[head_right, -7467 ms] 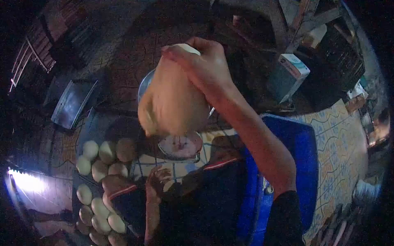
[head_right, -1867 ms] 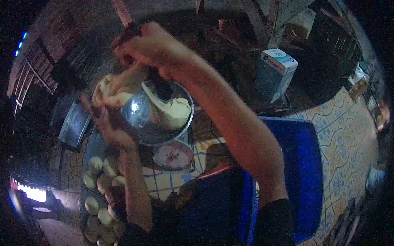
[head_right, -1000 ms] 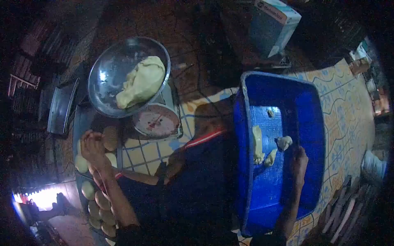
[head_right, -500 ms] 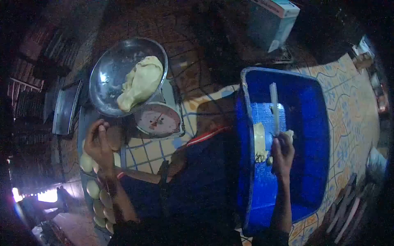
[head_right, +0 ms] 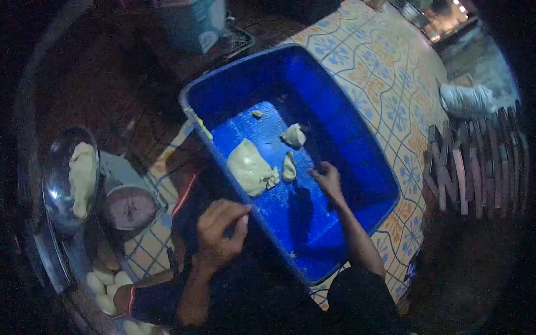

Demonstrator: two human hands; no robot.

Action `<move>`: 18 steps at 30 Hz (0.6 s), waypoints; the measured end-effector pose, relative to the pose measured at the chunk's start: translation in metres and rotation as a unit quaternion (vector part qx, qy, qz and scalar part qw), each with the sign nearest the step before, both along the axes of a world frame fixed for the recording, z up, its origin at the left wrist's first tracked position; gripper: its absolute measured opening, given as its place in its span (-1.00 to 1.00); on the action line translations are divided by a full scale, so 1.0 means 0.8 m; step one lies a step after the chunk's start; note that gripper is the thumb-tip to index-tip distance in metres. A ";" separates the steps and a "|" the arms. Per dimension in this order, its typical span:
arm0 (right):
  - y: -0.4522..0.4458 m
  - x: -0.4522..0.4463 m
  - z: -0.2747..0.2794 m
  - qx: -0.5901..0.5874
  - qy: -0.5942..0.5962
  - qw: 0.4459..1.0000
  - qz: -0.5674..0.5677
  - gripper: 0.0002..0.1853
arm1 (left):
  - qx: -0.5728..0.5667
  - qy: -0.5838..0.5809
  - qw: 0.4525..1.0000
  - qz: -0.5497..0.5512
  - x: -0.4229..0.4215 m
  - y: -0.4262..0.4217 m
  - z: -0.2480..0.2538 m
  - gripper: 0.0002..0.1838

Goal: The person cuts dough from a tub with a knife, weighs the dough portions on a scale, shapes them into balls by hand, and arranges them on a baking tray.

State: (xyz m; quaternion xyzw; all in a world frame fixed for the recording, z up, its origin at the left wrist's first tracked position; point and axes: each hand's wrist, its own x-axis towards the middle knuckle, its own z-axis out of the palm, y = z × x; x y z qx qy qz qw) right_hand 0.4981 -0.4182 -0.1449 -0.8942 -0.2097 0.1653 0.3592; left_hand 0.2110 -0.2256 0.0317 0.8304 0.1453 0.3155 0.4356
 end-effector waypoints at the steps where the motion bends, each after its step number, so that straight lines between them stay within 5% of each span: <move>1: 0.011 -0.010 -0.015 0.049 0.038 0.998 -0.023 -0.59 | -0.007 -0.016 1.000 -0.004 0.019 -0.001 -0.004 -0.85; 3: 0.034 -0.021 -0.045 0.036 0.107 0.994 -0.010 -0.47 | -0.015 -0.029 0.999 -0.019 0.039 -0.009 -0.010 -0.84; 6: 0.066 -0.037 -0.024 -0.024 -0.006 0.998 0.061 -0.57 | -0.055 -0.024 0.998 -0.001 0.034 -0.014 -0.015 -0.83; 8: 0.089 -0.035 0.013 -0.068 0.039 0.994 0.081 -0.65 | -0.045 -0.005 0.999 0.020 0.002 -0.009 -0.016 -0.85; 9: 0.082 -0.023 -0.001 0.011 0.074 0.989 0.128 -0.73 | -0.047 0.012 0.998 0.042 -0.020 -0.006 -0.018 -0.87; 10: 0.098 -0.038 0.048 0.033 0.018 0.990 0.138 -0.80 | -0.023 0.016 0.996 0.090 -0.046 -0.003 -0.024 -0.87; 11: 0.120 -0.051 0.085 0.086 0.097 0.986 0.101 -0.80 | -0.100 0.038 0.982 0.153 -0.072 -0.001 -0.036 -0.88; 15: 0.210 -0.107 0.238 0.255 0.204 0.899 0.292 -0.78 | -0.271 0.016 0.907 0.322 -0.158 0.016 -0.094 -0.87; 18: 0.293 -0.160 0.330 0.286 0.214 0.792 0.496 -0.72 | -0.191 0.072 0.911 0.358 -0.219 0.037 -0.132 -0.84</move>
